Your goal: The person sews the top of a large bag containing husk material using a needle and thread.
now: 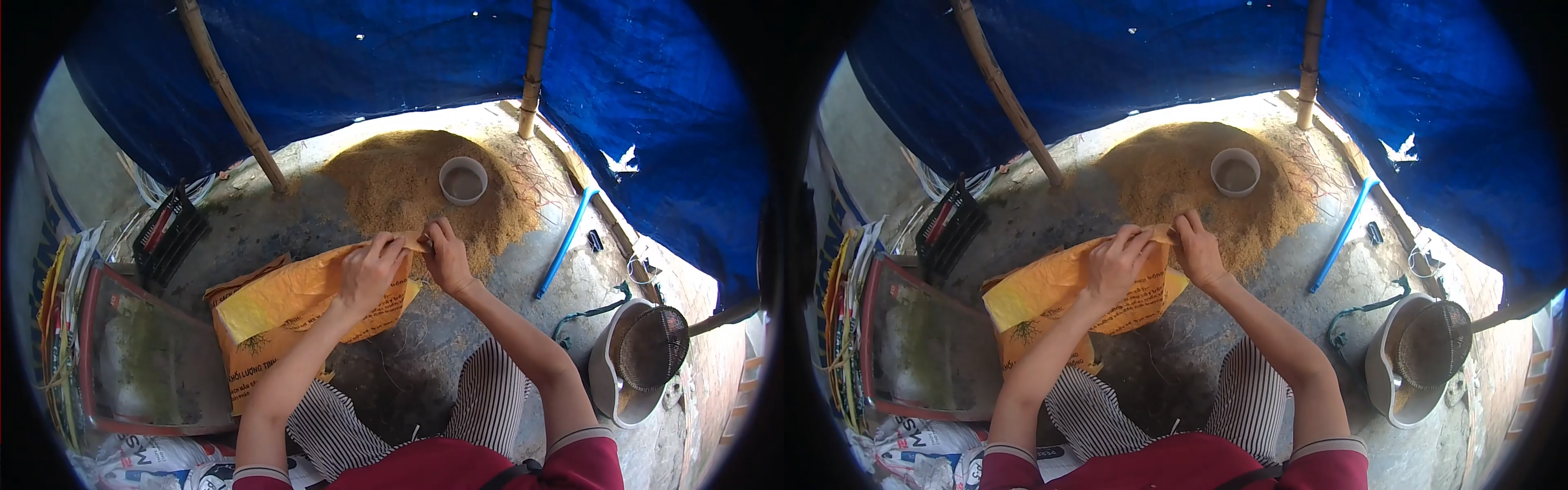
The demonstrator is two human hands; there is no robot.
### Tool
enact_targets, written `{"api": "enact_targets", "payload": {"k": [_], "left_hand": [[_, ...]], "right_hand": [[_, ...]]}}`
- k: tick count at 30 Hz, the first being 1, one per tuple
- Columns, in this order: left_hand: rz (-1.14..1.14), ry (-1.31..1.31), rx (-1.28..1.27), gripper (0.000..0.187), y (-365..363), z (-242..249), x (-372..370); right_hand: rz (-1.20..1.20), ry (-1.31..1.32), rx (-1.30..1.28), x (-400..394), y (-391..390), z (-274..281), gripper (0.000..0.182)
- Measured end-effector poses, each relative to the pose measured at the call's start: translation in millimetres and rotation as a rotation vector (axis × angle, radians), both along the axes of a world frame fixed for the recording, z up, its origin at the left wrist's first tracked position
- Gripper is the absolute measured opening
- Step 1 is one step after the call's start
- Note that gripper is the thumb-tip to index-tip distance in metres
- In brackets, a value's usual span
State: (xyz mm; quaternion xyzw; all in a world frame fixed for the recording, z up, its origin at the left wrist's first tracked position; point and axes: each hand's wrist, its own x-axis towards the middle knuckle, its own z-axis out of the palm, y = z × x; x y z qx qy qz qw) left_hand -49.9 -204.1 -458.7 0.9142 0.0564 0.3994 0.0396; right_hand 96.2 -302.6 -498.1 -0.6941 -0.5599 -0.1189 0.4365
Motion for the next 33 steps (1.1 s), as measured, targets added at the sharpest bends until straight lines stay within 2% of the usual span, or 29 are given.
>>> {"api": "enact_targets", "payload": {"k": [3, 5, 6, 8, 11, 12, 14, 15, 17, 18, 20, 21, 23, 27, 29, 33], "left_hand": [[0.011, 0.038, -0.130, 0.014, 4, 6, 8], [0.047, 0.035, -0.156, 0.014, 11, 9, 14], [0.083, 0.033, -0.179, 0.015, 12, 11, 17], [0.092, 0.072, -0.200, 0.015, 10, 17, 20], [0.126, 0.156, -0.242, 0.016, 12, 23, 24], [0.149, 0.199, -0.265, 0.017, 15, 25, 26], [0.155, 0.242, -0.297, 0.016, 28, 33, 30], [0.165, 0.286, -0.334, 0.015, 35, 37, 32], [0.174, 0.352, -0.367, 0.015, 49, 44, 36], [0.177, 0.413, -0.399, 0.016, 56, 47, 38], [0.181, 0.470, -0.379, 0.020, 66, 54, 41], [0.166, 0.523, -0.402, 0.022, 70, 55, 44], [0.150, 0.574, -0.425, 0.025, 75, 54, 49], [0.126, 0.545, -0.448, 0.032, 78, 48, 53], [0.131, 0.512, -0.443, 0.035, 74, 48, 54], [0.184, 0.536, -0.491, 0.037, 67, 54, 54]], "right_hand": [[0.008, 0.112, -0.036, -2, -2, 16, 0.019], [0.138, 0.193, 0.004, -2, -4, 28, 0.021], [0.136, 0.193, 0.003, 2, -3, 29, 0.021], [0.113, 0.395, -0.114, 10, 2, 33, 0.023], [0.125, 0.506, -0.074, 16, 12, 29, 0.024], [0.122, 0.506, -0.071, 13, 11, 30, 0.024], [-0.095, 0.260, 0.003, 8, 8, 34, 0.027], [-0.093, 0.261, 0.003, 10, 5, 39, 0.027], [0.317, 1.087, -0.237, 17, -5, 51, 0.036], [0.320, 1.089, -0.239, 11, -10, 63, 0.036], [0.390, 1.301, -0.327, -2, -22, 87, 0.039], [0.387, 1.300, -0.324, -2, -24, 85, 0.039], [0.375, 1.036, -0.654, 1, -26, 75, 0.040], [0.458, 1.163, -0.634, 6, -14, 58, 0.038], [0.524, 1.447, -0.416, 0, -16, 68, 0.041], [0.458, 1.296, -0.536, -10, -32, 86, 0.049]]}}
